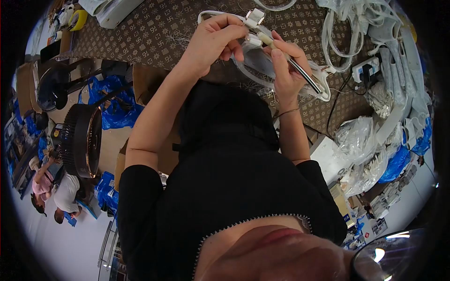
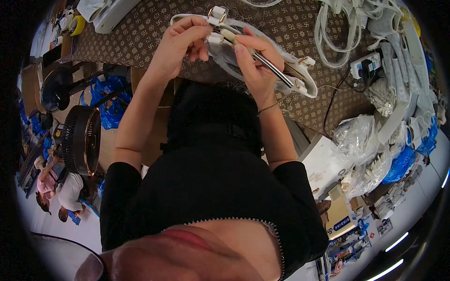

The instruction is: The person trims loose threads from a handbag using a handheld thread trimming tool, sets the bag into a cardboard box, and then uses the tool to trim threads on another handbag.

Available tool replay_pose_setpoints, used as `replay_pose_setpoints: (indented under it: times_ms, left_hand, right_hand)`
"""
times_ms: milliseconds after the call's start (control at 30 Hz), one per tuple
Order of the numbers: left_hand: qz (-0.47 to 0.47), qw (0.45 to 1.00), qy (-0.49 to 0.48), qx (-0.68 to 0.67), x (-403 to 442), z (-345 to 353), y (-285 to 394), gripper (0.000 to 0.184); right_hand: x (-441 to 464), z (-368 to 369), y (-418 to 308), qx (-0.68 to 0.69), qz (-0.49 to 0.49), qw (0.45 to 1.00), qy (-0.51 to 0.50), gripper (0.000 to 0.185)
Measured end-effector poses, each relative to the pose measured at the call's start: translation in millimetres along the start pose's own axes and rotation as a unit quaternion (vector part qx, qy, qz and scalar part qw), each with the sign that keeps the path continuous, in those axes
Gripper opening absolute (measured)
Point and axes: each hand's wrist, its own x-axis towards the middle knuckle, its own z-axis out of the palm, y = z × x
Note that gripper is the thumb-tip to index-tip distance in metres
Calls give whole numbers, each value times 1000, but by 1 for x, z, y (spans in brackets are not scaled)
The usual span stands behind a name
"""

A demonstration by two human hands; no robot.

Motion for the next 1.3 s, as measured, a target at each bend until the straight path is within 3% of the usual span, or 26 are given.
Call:
replay_pose_setpoints:
  times_ms: [1300]
  left_hand:
    - [-1,999,-42,1,0,-7,0,11]
  right_hand:
    - [0,-3,2,3,5,1000,-12,11]
